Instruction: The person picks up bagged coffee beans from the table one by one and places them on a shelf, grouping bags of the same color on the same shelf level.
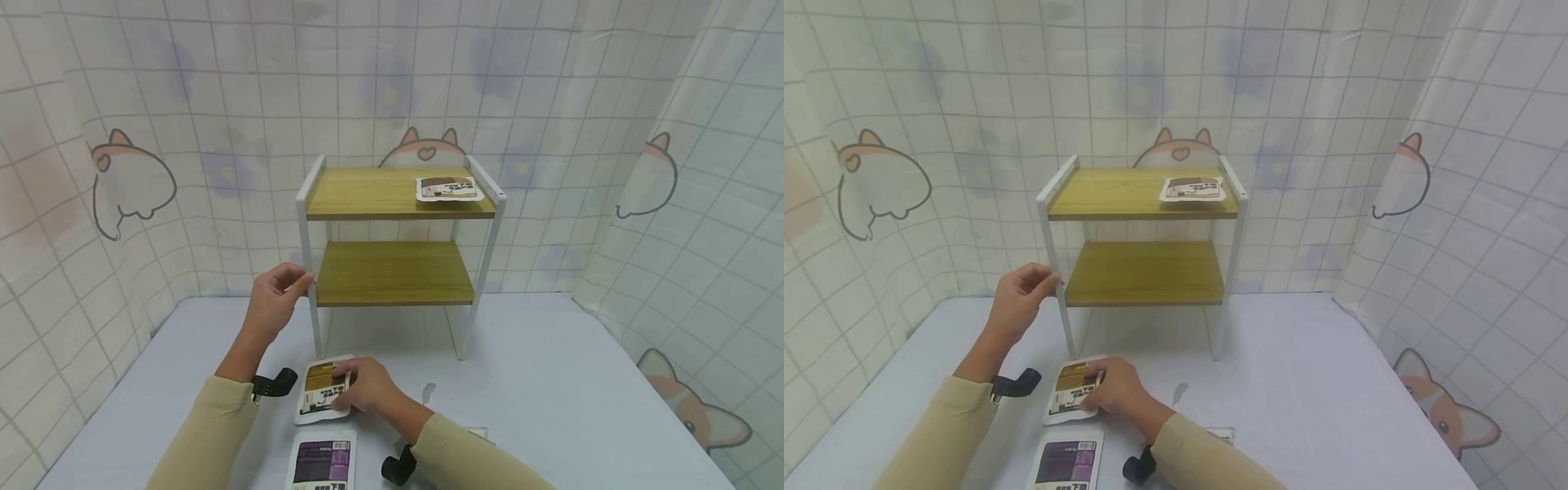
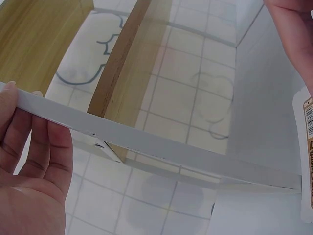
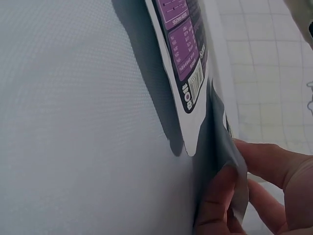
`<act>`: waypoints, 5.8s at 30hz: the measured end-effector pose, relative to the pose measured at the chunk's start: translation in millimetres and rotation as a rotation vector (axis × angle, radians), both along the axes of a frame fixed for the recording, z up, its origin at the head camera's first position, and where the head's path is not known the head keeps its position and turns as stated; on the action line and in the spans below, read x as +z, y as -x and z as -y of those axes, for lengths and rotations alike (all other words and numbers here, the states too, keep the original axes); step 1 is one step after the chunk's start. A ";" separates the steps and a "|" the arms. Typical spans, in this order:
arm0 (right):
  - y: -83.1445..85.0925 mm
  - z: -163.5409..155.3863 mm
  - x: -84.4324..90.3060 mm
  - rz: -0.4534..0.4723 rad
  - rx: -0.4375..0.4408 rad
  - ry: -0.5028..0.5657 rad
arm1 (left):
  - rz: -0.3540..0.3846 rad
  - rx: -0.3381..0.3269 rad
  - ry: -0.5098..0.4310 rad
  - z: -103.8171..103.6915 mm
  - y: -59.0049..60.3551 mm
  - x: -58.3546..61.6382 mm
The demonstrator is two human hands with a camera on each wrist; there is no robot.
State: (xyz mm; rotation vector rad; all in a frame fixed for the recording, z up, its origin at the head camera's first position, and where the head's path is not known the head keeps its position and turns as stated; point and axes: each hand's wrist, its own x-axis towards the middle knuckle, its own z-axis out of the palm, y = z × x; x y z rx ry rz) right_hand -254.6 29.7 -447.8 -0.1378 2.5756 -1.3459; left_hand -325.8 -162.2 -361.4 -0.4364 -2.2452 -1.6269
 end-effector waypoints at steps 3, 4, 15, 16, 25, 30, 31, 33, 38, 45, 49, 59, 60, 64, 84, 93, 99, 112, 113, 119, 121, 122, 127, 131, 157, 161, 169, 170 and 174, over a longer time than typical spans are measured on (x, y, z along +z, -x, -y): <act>1.9 -1.7 -1.2 0.011 0.008 0.009 | -0.002 0.001 0.004 -0.2 0.5 -0.3; 2.8 -2.5 -1.8 0.014 0.012 0.017 | -0.002 0.001 0.004 -0.4 0.5 -0.2; 6.5 -9.8 -5.4 0.052 0.038 0.080 | 0.003 0.012 0.023 -0.5 -0.5 0.2; 6.4 -10.1 -4.9 0.058 0.037 0.087 | 0.004 0.014 0.027 -0.4 -0.3 0.0; 3.2 -13.8 -1.2 0.086 0.037 0.141 | 0.015 0.015 0.026 -0.3 -0.5 0.5; 1.5 -17.8 0.7 0.109 0.029 0.190 | 0.016 0.013 0.025 -0.3 -0.3 0.5; 1.4 -18.4 1.0 0.116 0.028 0.213 | 0.011 0.011 0.025 -0.1 -0.1 0.6; 1.4 -19.8 1.6 0.125 0.029 0.243 | 0.005 0.010 0.029 0.6 1.1 0.1; 0.0 -21.1 5.9 0.131 0.030 0.290 | -0.008 0.008 0.036 1.6 3.4 -1.8; -6.8 -24.1 15.6 0.150 0.013 0.370 | -0.003 0.019 0.051 0.2 2.1 -0.2; -10.0 -27.9 20.0 0.153 0.010 0.438 | -0.001 0.020 0.051 -0.9 1.3 0.9; -15.1 -39.2 31.0 0.172 0.026 0.502 | 0.000 0.033 0.058 0.9 1.4 1.5; -15.8 -40.4 32.3 0.176 0.029 0.516 | 0.000 0.034 0.061 0.9 1.5 1.6; -19.1 -44.7 38.0 0.187 0.041 0.563 | -0.002 0.026 0.062 0.7 1.4 3.0; -31.5 -58.9 48.5 0.178 0.071 0.677 | 0.021 0.026 0.078 1.8 1.7 1.3; -31.5 -71.2 53.3 0.161 0.055 0.670 | 0.021 0.025 0.079 1.2 1.6 1.9; -31.6 -77.5 60.4 0.154 0.075 0.712 | 0.014 0.014 0.073 2.7 2.6 0.8; -37.5 -86.8 73.3 0.147 0.148 0.764 | 0.018 0.017 0.078 1.9 -0.6 3.8; -38.2 -87.5 74.8 0.145 0.156 0.768 | 0.018 0.017 0.080 1.9 -0.6 3.7; -42.2 -92.2 85.4 0.134 0.189 0.757 | 0.027 0.026 0.086 2.5 0.0 3.7; -42.9 -93.3 89.1 0.129 0.194 0.750 | 0.031 0.028 0.084 3.0 0.2 4.2; -43.3 -93.7 90.9 0.127 0.194 0.746 | 0.033 0.028 0.083 3.0 0.3 4.5; -43.7 -95.8 98.0 0.110 0.191 0.728 | 0.030 0.018 0.077 3.6 1.5 4.5; -43.5 -98.1 102.1 0.089 0.197 0.728 | 0.021 0.004 0.063 3.3 2.5 4.0; -49.6 -105.2 152.9 0.033 0.248 0.649 | 0.008 -0.013 0.030 3.4 1.4 0.8; -50.6 -103.6 159.6 0.022 0.247 0.647 | 0.007 -0.015 0.024 3.6 1.3 0.8; -49.6 -102.1 170.9 -0.011 0.242 0.627 | 0.009 -0.007 0.034 3.1 1.7 0.0; -49.5 -101.6 172.8 -0.016 0.240 0.622 | 0.004 -0.005 0.038 3.1 2.0 -0.4; -49.4 -99.8 180.4 -0.029 0.242 0.618 | 0.001 0.000 0.042 3.1 2.5 -0.9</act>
